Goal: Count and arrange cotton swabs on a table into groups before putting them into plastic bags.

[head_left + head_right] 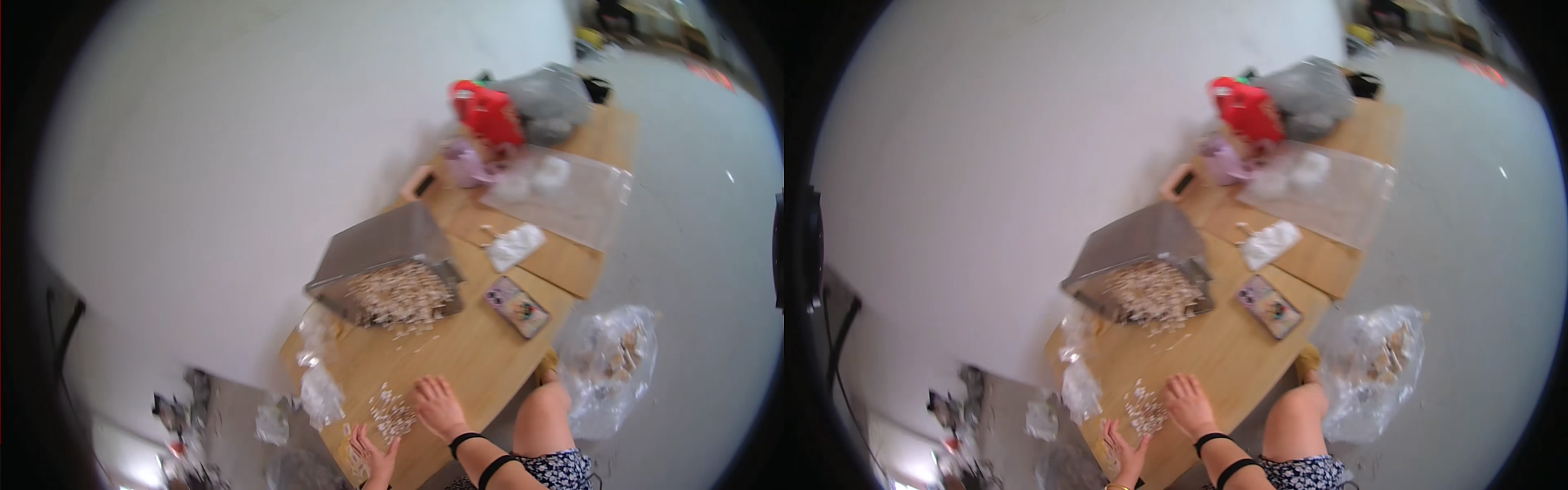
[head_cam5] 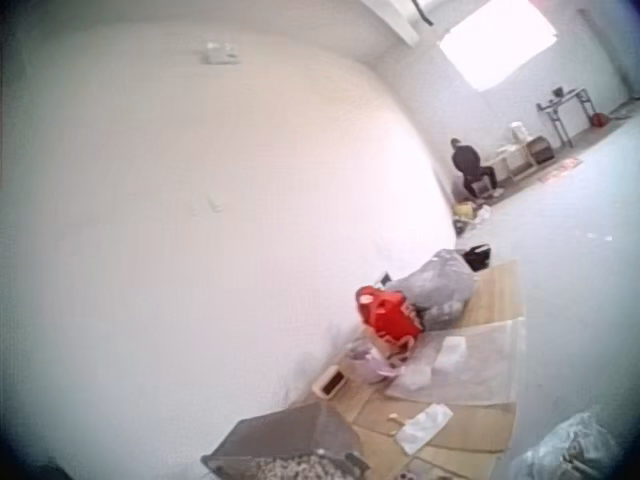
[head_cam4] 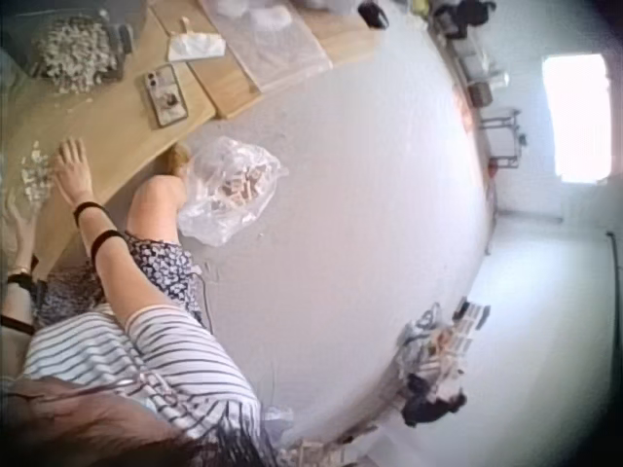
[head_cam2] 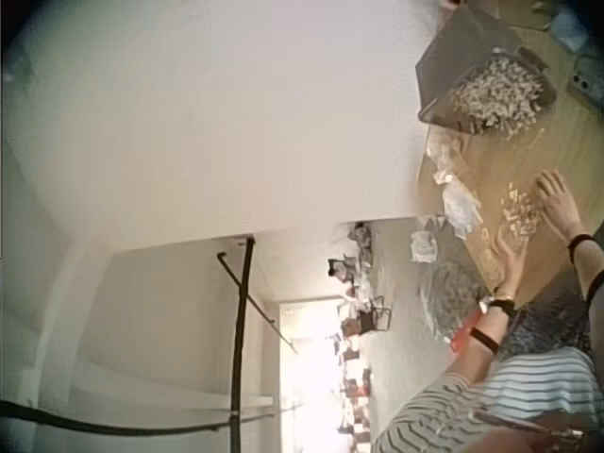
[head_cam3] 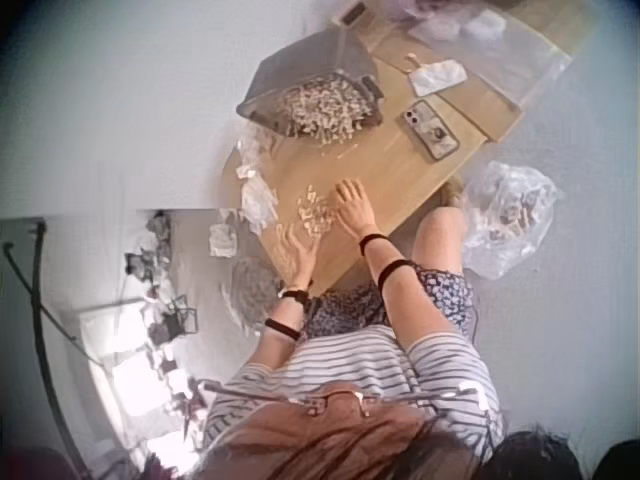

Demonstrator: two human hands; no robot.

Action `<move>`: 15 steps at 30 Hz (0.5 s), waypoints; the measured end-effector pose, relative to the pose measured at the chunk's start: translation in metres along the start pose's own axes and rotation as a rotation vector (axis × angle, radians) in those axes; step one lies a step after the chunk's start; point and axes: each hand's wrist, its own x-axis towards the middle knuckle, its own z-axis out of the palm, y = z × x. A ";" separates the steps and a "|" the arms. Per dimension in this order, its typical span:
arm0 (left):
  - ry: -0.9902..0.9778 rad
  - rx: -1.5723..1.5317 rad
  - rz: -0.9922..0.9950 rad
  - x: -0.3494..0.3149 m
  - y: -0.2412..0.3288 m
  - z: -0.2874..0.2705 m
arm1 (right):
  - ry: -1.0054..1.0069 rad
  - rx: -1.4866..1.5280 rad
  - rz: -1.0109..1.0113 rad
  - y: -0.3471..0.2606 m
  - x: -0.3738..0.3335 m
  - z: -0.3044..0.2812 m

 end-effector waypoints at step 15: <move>0.333 -0.350 -0.635 -0.165 -0.113 -0.065 | 0.001 -0.216 -0.138 -0.020 0.003 0.007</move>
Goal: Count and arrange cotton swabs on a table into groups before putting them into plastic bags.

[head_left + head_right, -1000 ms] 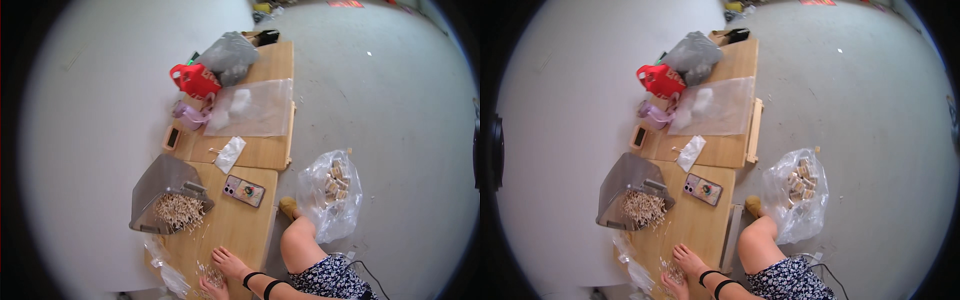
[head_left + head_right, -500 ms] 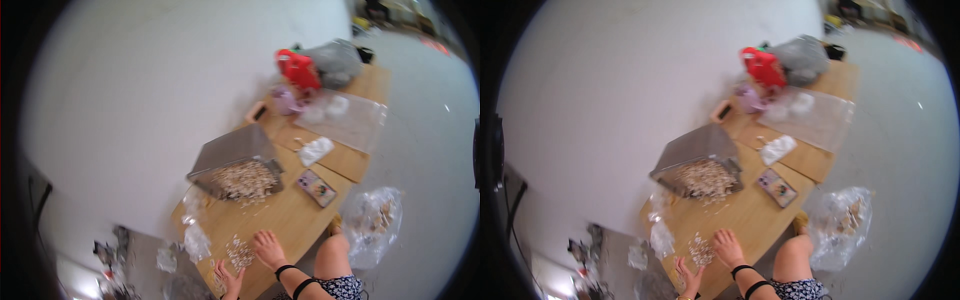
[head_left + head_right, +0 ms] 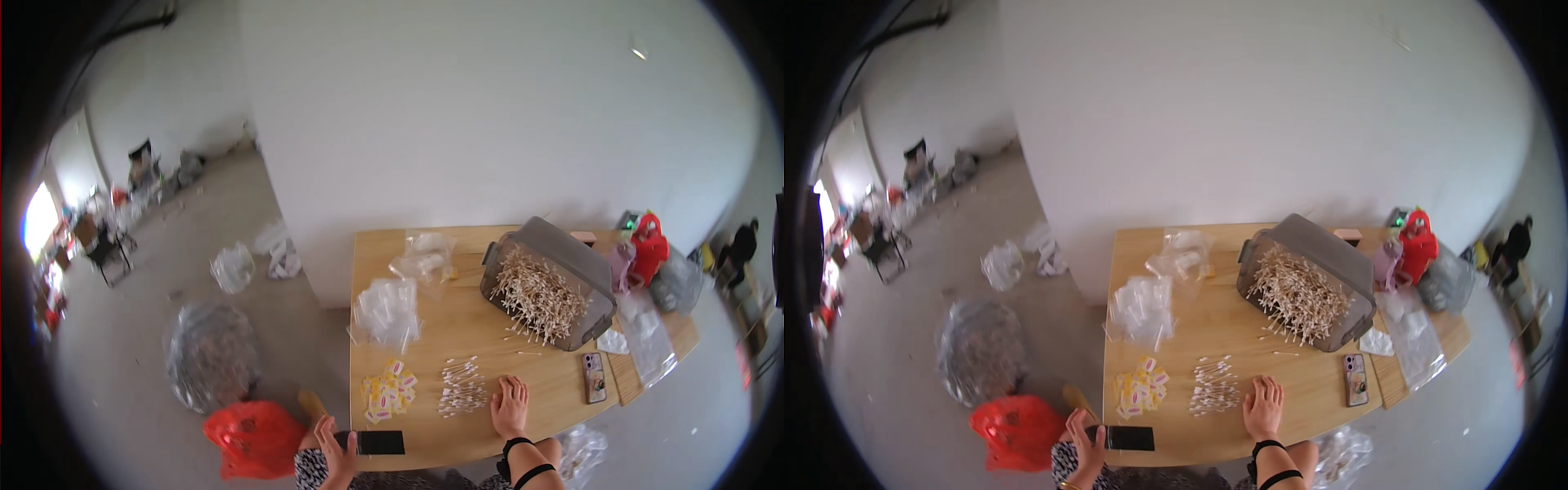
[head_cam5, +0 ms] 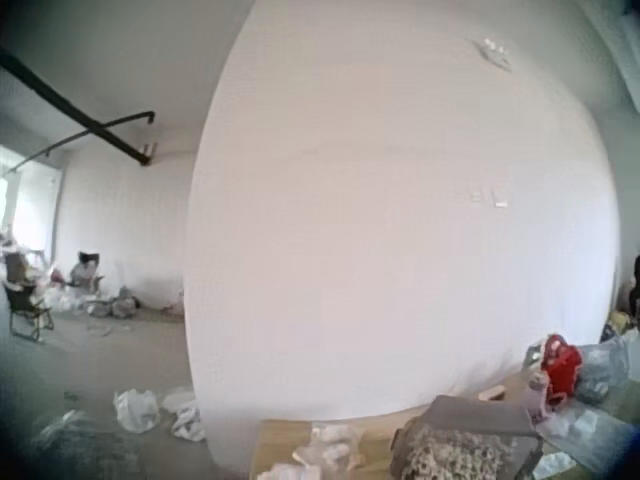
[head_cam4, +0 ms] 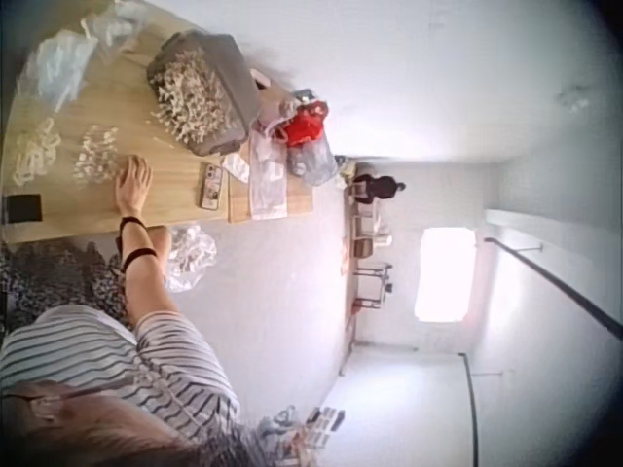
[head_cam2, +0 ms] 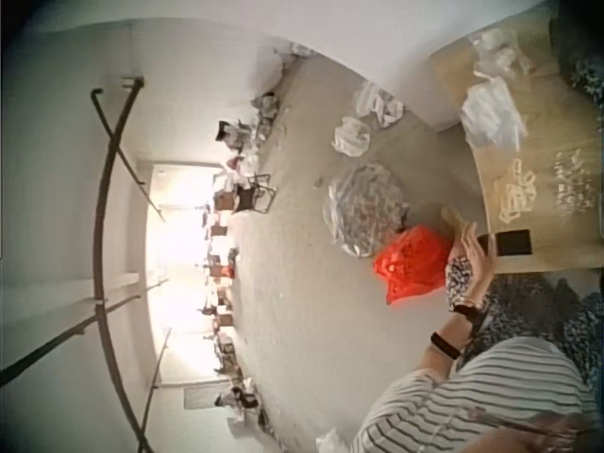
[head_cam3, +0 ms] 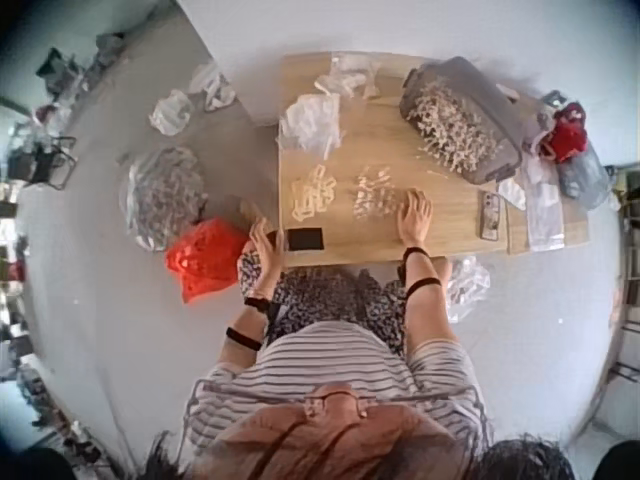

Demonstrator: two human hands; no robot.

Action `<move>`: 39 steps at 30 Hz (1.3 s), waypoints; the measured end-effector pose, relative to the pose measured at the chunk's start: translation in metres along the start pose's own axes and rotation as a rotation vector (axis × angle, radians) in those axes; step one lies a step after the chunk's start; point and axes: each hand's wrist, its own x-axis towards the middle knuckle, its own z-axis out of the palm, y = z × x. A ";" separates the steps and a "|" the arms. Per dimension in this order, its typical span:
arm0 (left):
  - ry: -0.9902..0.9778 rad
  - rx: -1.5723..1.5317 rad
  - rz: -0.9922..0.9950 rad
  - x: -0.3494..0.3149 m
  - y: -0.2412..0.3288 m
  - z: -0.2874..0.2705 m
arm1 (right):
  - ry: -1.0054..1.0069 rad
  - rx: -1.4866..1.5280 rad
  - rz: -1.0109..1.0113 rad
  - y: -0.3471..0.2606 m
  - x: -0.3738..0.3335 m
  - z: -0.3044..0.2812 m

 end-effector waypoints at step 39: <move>-0.595 0.208 0.664 0.070 0.120 0.193 | -0.078 0.829 0.142 -0.013 0.050 0.015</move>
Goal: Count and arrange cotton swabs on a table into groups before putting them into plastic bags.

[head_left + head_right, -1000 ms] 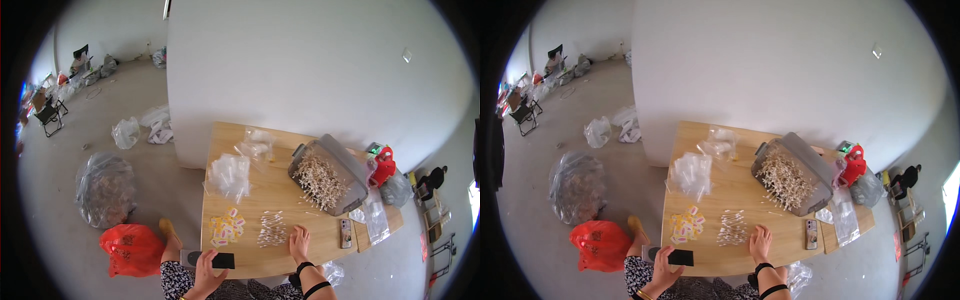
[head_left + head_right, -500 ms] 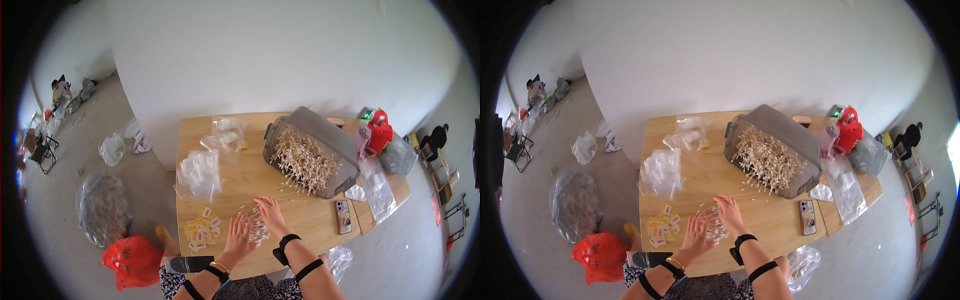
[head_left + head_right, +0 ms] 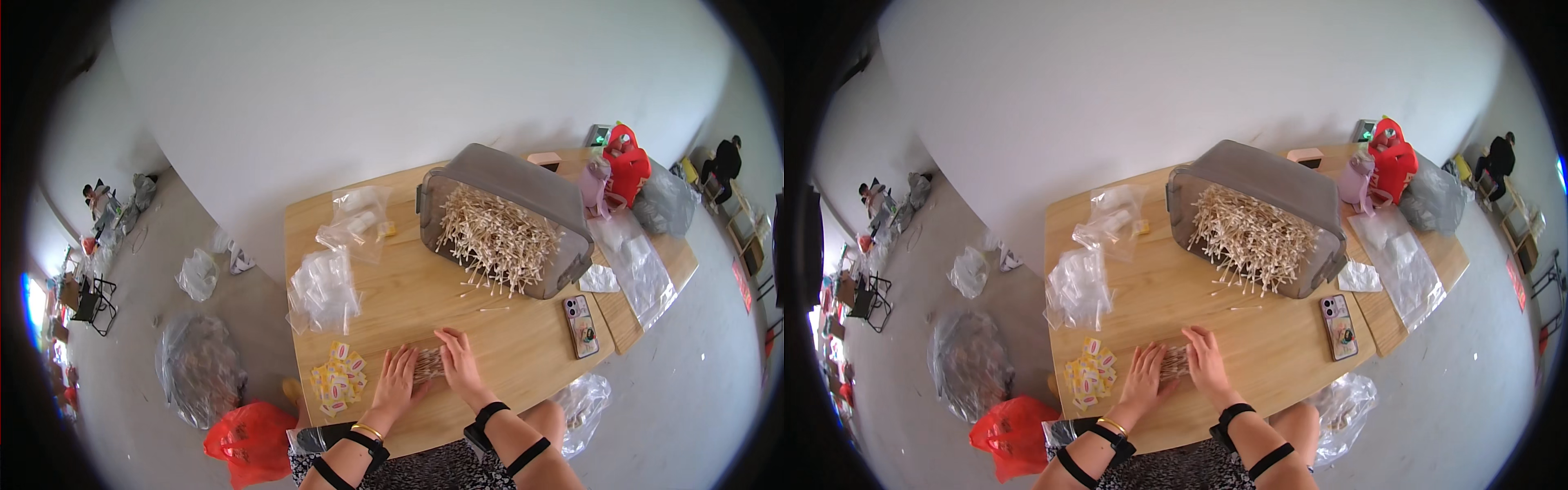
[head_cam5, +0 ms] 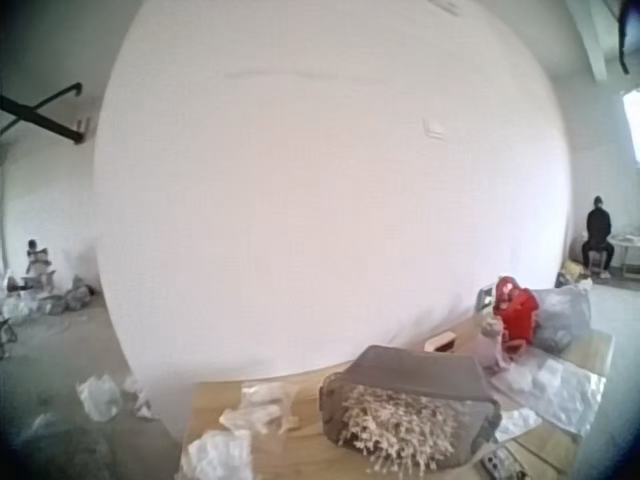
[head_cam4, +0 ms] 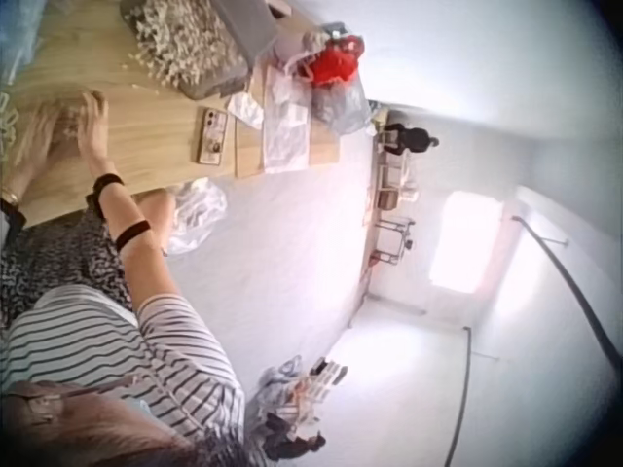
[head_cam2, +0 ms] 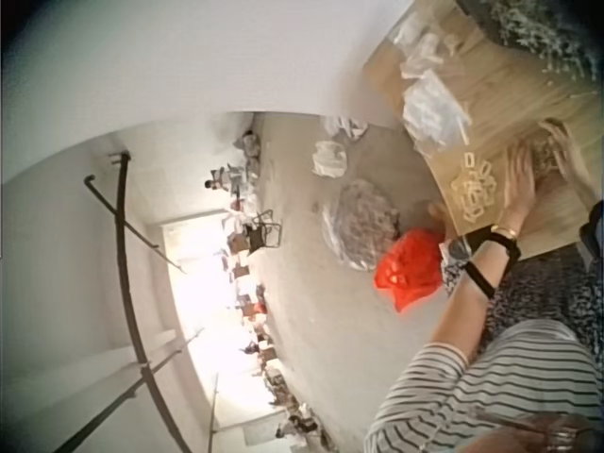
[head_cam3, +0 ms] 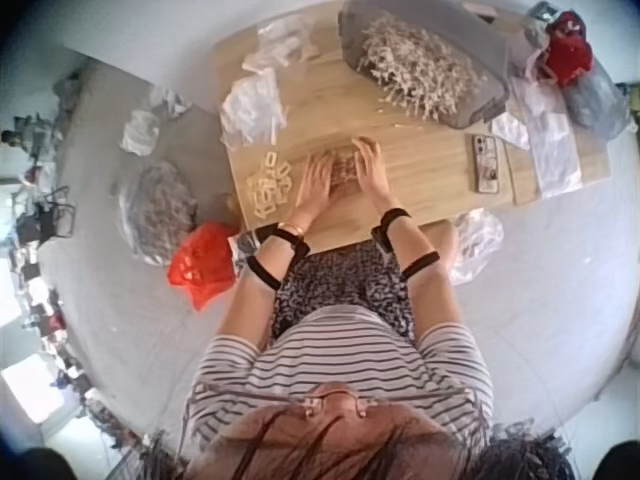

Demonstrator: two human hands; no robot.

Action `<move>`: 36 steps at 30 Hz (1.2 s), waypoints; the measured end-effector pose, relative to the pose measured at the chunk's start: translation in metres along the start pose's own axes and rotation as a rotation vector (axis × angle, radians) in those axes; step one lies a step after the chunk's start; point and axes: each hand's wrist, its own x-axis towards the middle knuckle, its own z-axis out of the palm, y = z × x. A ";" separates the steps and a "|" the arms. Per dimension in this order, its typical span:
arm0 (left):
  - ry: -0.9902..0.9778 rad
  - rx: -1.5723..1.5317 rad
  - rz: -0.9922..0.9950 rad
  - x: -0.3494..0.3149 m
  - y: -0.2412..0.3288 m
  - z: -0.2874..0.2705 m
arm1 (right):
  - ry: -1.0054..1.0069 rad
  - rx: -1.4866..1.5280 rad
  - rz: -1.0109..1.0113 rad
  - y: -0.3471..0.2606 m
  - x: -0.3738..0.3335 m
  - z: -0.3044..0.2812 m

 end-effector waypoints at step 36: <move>-0.134 0.864 -0.019 -0.010 0.039 -0.029 | -0.034 -0.687 0.085 0.008 -0.033 0.000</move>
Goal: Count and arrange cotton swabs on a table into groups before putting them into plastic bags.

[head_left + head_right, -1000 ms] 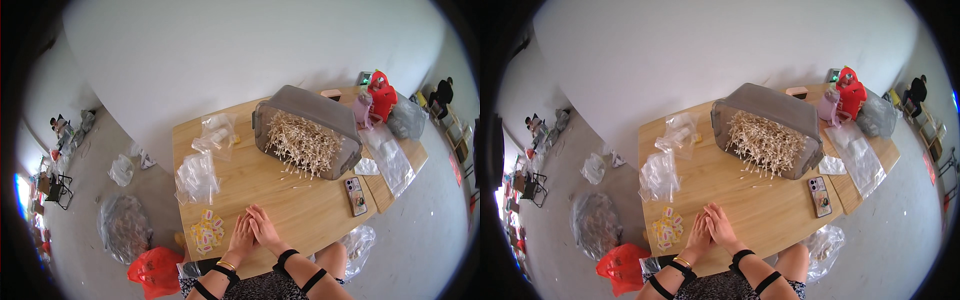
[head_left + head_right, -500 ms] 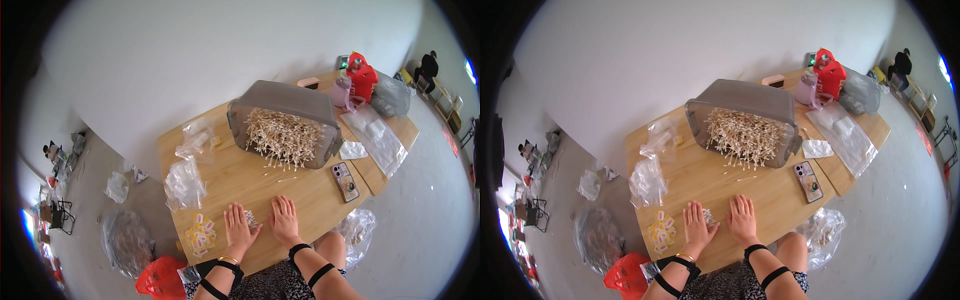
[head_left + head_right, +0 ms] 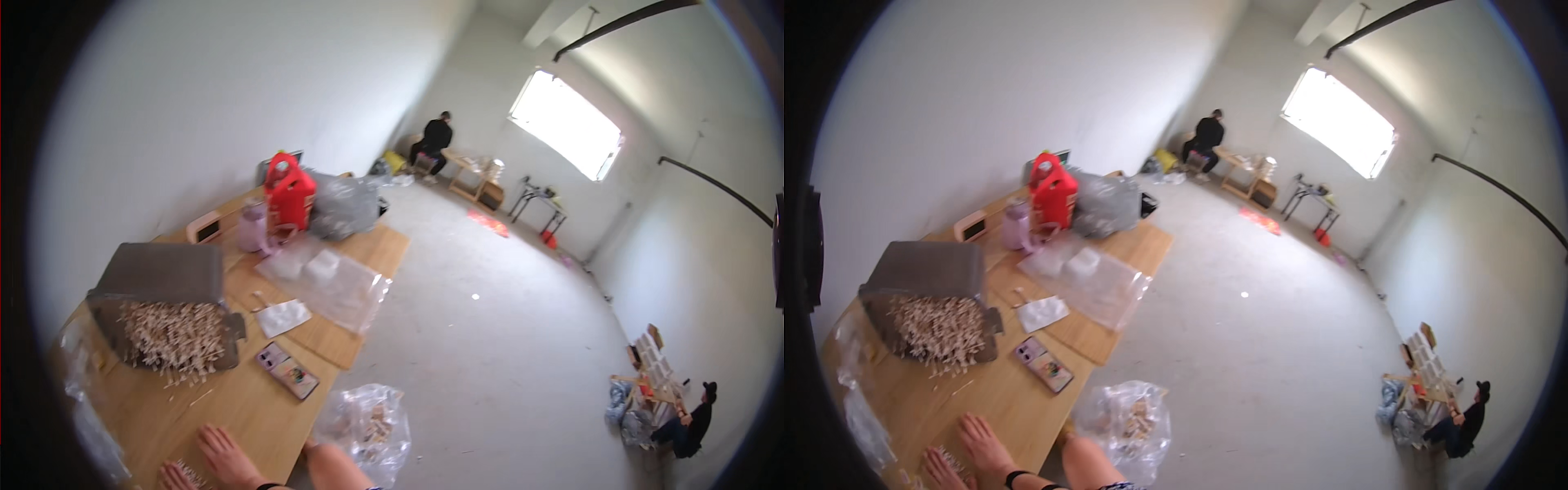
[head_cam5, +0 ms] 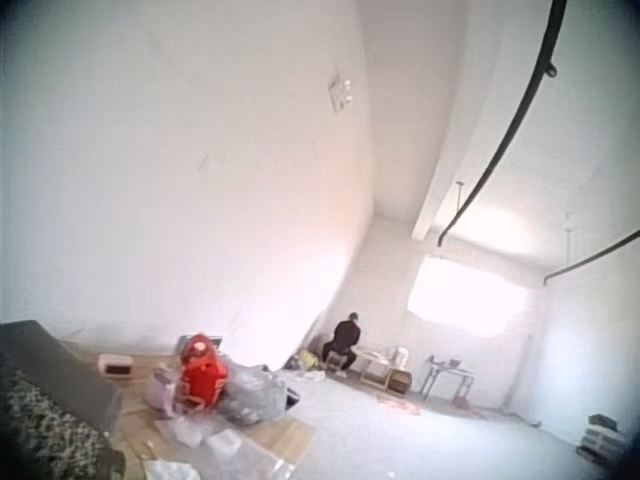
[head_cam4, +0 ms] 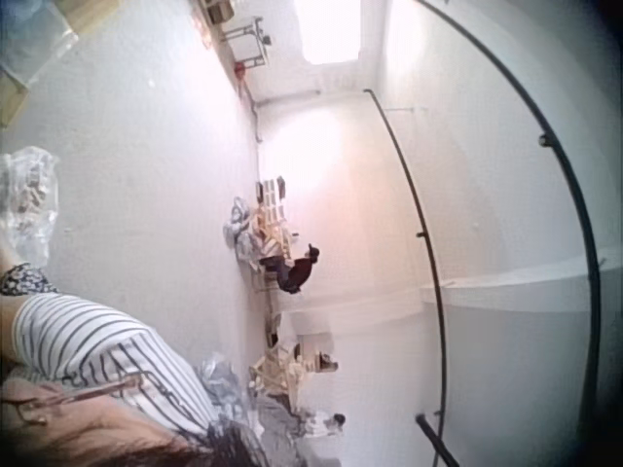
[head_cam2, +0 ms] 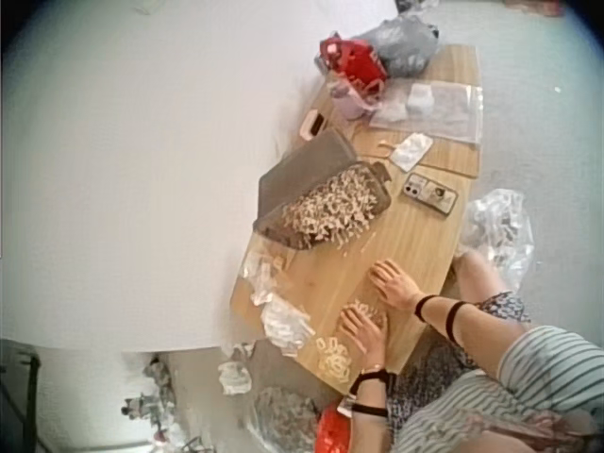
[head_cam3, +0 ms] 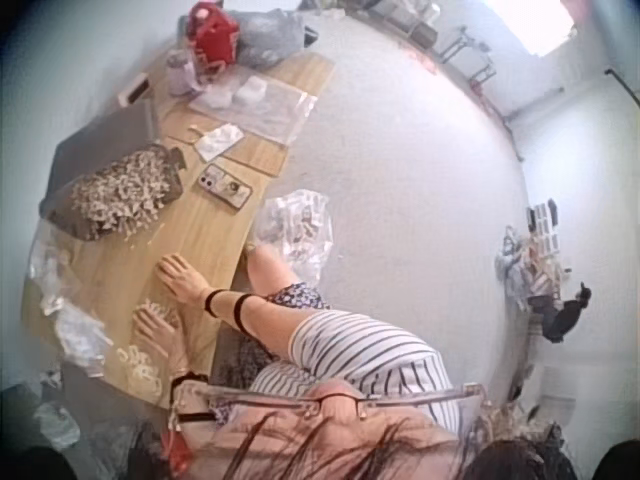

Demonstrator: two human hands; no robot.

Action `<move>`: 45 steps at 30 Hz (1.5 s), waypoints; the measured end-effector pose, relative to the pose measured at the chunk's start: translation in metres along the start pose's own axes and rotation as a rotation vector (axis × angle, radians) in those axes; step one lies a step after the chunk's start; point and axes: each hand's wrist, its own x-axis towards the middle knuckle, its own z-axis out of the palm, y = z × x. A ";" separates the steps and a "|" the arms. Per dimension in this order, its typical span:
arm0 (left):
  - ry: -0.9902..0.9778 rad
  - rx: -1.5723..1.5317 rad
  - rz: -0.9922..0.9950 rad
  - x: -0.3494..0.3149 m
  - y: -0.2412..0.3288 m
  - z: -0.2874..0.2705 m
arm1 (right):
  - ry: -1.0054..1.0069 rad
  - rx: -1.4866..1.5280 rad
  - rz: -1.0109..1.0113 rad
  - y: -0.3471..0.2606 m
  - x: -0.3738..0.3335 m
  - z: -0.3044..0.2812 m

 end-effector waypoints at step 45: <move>-0.038 -0.632 0.041 0.037 0.007 0.039 | 0.177 -0.087 -0.034 0.021 -0.002 -0.013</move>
